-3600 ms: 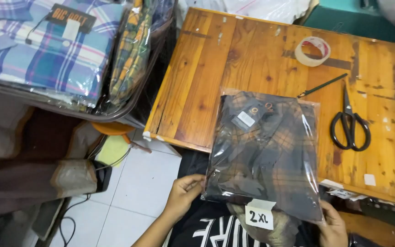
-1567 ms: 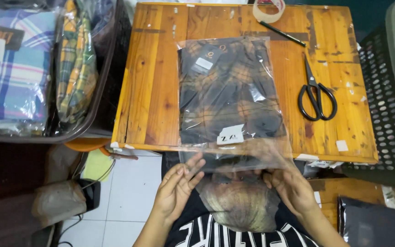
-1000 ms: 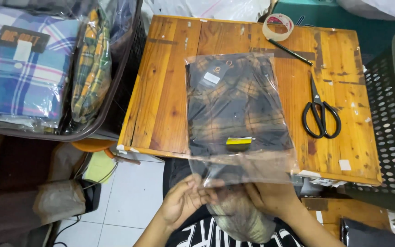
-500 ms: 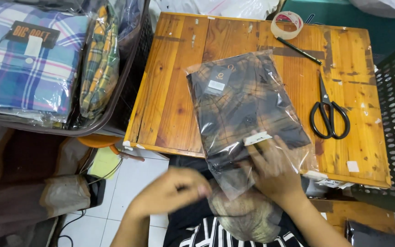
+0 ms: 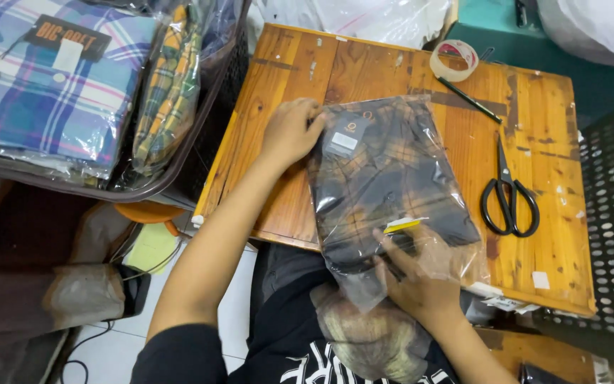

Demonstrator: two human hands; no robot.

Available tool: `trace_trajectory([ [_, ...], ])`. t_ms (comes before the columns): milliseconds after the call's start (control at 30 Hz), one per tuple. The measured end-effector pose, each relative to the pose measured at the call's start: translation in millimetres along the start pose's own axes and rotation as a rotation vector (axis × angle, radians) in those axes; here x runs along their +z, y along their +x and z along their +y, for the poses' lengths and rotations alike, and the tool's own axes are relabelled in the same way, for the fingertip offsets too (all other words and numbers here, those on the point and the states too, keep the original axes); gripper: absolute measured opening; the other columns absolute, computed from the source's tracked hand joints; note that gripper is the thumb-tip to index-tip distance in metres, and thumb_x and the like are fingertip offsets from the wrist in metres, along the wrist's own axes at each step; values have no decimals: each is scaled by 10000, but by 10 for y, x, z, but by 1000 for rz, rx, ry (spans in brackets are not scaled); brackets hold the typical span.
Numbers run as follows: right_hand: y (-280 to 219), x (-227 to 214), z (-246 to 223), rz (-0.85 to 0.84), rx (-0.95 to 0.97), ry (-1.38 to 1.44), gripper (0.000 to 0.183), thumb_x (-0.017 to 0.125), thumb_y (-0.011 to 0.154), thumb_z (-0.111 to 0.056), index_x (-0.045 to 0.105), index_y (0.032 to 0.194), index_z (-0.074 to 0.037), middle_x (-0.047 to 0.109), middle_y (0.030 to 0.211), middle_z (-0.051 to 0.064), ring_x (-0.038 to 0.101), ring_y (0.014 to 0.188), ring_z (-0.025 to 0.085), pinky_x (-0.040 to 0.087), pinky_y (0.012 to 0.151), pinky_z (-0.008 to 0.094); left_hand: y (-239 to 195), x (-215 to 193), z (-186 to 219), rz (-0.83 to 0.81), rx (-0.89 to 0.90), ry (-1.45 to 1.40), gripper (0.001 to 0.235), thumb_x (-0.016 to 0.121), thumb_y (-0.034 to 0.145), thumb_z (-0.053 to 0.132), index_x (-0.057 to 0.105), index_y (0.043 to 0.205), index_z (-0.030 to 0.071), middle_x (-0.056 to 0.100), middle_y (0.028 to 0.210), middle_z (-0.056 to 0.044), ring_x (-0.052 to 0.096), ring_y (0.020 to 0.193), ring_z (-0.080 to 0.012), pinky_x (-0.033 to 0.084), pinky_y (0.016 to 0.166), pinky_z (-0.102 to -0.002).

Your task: The person removes a plaid shirt from a plastic bag and places the bag aside. They then use a small blade to cut the tag strings and remove the tags from the shirt collar and sleeve. The shirt remains on the table after the tags are removed.

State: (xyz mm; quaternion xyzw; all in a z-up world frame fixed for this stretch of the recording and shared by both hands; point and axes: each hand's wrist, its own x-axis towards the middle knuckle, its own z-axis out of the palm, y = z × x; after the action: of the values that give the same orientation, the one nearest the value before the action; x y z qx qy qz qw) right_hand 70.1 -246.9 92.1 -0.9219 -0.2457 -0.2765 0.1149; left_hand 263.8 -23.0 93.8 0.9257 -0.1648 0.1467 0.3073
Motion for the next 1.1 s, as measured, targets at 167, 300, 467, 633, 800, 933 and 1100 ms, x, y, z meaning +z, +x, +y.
trace_trajectory([
  [167, 170, -48, -16, -73, -89, 16, 448, 576, 727, -253, 520, 1154, -128, 502, 1161, 159, 506, 1080, 313, 408, 904, 484, 245, 243, 2, -58, -218, 100, 258, 441, 832, 316, 502, 743, 82, 598, 766, -129, 523, 770, -360, 376, 639, -462],
  [300, 198, -87, 11, -165, -88, -21, 537, 586, 707, -338, 483, 1206, -167, 475, 1212, 135, 482, 1100, 296, 383, 906, 451, 329, 134, 60, -223, -387, 44, 385, 377, 819, 413, 575, 792, 84, 610, 871, -178, 529, 862, -399, 384, 716, -462],
  [467, 1, 134, 186, -440, -44, -113, 597, 617, 667, -423, 460, 1220, -262, 383, 1288, 83, 324, 1209, 334, 261, 973, 449, 349, 169, -124, -272, -469, -95, 336, 438, 744, 417, 562, 595, 143, 579, 676, -84, 522, 679, -265, 334, 577, -379],
  [633, 4, 37, 264, -393, -161, -120, 828, 745, 505, -389, 412, 1256, -293, 495, 1191, 99, 432, 1111, 396, 350, 921, 503, 221, 122, -280, -138, -538, -487, 423, 619, 740, 292, 332, 459, 162, 270, 469, 66, 274, 452, -62, 183, 438, -263],
  [800, -52, -2, 275, -140, -140, 55, 394, 497, 748, -75, 563, 1123, -177, 635, 871, 39, 526, 999, 339, 384, 902, 530, 192, 139, -407, 77, -634, -610, 189, 618, 751, 164, 596, 582, 81, 459, 427, 16, 383, 365, -78, 278, 370, -234],
  [933, -212, 9, 315, -58, -181, 92, 244, 531, 783, -63, 591, 1015, -108, 623, 923, 57, 561, 927, 318, 413, 863, 498, 193, 15, -294, 96, -657, -368, 141, 572, 720, 192, 634, 608, 132, 564, 530, 37, 539, 544, -91, 381, 542, -253],
  [1100, -324, -238, 276, -77, -149, 55, 317, 388, 870, -144, 515, 1161, -136, 522, 1208, 36, 437, 1184, 326, 441, 881, 390, 226, -44, -233, 152, -690, -292, 129, 519, 712, 189, 621, 636, 172, 567, 609, 40, 508, 576, -132, 341, 500, -306],
])
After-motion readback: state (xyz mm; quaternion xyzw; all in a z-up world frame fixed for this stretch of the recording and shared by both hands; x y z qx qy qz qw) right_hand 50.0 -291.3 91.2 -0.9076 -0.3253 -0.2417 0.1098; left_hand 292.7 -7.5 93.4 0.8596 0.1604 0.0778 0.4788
